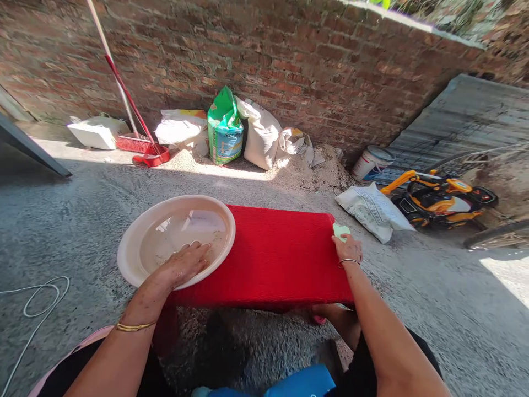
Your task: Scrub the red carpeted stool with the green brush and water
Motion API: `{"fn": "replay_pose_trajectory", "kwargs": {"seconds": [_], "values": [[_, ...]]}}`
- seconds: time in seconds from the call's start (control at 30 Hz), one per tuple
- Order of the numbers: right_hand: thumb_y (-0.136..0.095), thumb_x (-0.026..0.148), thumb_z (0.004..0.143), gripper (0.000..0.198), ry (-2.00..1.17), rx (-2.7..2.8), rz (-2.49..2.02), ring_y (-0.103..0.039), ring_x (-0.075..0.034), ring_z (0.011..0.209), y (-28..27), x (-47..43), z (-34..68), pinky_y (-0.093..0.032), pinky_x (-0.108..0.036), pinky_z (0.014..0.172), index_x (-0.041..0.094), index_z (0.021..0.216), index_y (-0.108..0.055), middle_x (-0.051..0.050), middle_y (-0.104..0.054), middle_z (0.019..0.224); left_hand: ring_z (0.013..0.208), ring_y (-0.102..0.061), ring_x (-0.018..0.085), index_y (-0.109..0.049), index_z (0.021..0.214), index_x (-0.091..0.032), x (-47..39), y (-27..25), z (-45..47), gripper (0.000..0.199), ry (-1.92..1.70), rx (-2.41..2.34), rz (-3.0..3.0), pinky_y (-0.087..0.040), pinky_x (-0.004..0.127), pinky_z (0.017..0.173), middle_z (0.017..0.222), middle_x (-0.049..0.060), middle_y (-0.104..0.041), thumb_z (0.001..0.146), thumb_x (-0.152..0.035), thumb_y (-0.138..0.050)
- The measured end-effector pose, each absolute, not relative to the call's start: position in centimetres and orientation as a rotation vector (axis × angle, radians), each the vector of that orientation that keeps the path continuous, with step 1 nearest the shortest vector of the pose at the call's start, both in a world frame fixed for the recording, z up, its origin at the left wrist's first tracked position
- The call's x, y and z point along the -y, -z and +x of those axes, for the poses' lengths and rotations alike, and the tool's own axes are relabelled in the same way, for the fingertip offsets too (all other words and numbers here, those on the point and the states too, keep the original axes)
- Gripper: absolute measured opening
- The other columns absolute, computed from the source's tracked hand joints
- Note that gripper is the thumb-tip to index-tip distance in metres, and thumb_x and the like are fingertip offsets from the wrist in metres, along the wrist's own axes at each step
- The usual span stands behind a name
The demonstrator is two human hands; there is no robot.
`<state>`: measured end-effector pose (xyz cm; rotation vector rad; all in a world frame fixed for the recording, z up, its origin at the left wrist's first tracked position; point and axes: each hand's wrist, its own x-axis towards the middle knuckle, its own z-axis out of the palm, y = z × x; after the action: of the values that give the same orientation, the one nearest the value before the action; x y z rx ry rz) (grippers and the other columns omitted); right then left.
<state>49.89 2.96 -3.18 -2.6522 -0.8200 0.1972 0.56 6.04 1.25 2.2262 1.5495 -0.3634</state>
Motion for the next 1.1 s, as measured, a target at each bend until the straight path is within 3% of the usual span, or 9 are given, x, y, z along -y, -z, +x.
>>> {"fn": "replay_pose_trajectory", "kwargs": {"seconds": [0.13,0.37,0.57,0.83,0.97,1.1], "values": [[-0.064,0.048,0.09,0.048,-0.195,0.817,-2.627,-0.062,-0.037,0.123,3.6,-1.7,51.3,-0.049,-0.044,0.094,0.018,0.125,-0.074,-0.024,-0.067,0.124,0.135,-0.058,0.034,-0.056,0.147,-0.019,-6.2,-1.3,0.5,0.048,0.384,-1.554,2.221,-0.05,0.051,0.109,0.148,0.019,-0.056,0.103,-0.027,-0.039],[-0.069,0.047,0.08,0.047,-0.182,1.044,-2.466,-0.06,-0.033,0.121,6.5,-1.5,51.7,-0.048,-0.042,0.097,0.02,0.118,-0.077,-0.014,-0.071,0.113,0.136,-0.058,0.032,-0.053,0.153,-0.02,-6.3,-1.6,0.3,0.054,0.437,-1.573,2.218,-0.051,0.047,0.11,0.149,0.018,-0.058,0.103,-0.03,-0.037],[-0.069,0.055,0.074,0.048,-0.162,0.858,-2.388,-0.064,-0.035,0.103,7.7,-0.1,55.5,-0.048,-0.045,0.088,0.019,0.104,-0.078,-0.014,-0.073,0.096,0.138,-0.058,0.035,-0.055,0.154,-0.016,-6.6,-0.4,-0.4,0.058,0.361,-1.55,2.252,-0.049,0.048,0.111,0.151,0.02,-0.058,0.102,-0.035,-0.036],[-0.065,0.06,0.081,0.052,-0.124,1.099,-2.229,-0.061,-0.032,0.107,8.0,-2.8,51.6,-0.047,-0.045,0.095,0.019,0.11,-0.076,-0.013,-0.069,0.106,0.125,-0.066,0.033,-0.066,0.14,-0.019,-7.0,0.4,-1.3,0.052,0.312,-1.556,2.28,-0.055,0.044,0.102,0.137,0.017,-0.067,0.1,-0.037,-0.038],[-0.068,0.054,0.082,0.044,-0.161,1.282,-2.25,-0.063,-0.027,0.101,8.0,-3.7,50.9,-0.048,-0.043,0.095,0.023,0.113,-0.076,-0.011,-0.066,0.112,0.127,-0.065,0.032,-0.067,0.136,-0.019,-7.2,0.7,-1.6,0.052,0.3,-1.515,2.293,-0.051,0.045,0.109,0.138,0.016,-0.067,0.1,-0.04,-0.037],[-0.068,0.051,0.082,0.044,-0.117,1.081,-2.394,-0.062,-0.031,0.109,7.2,-3.5,53.8,-0.048,-0.044,0.094,0.023,0.114,-0.076,-0.013,-0.067,0.111,0.128,-0.065,0.032,-0.067,0.135,-0.017,-7.0,-0.2,-1.1,0.052,0.331,-1.519,2.276,-0.05,0.045,0.112,0.139,0.017,-0.067,0.098,-0.036,-0.036]]}}
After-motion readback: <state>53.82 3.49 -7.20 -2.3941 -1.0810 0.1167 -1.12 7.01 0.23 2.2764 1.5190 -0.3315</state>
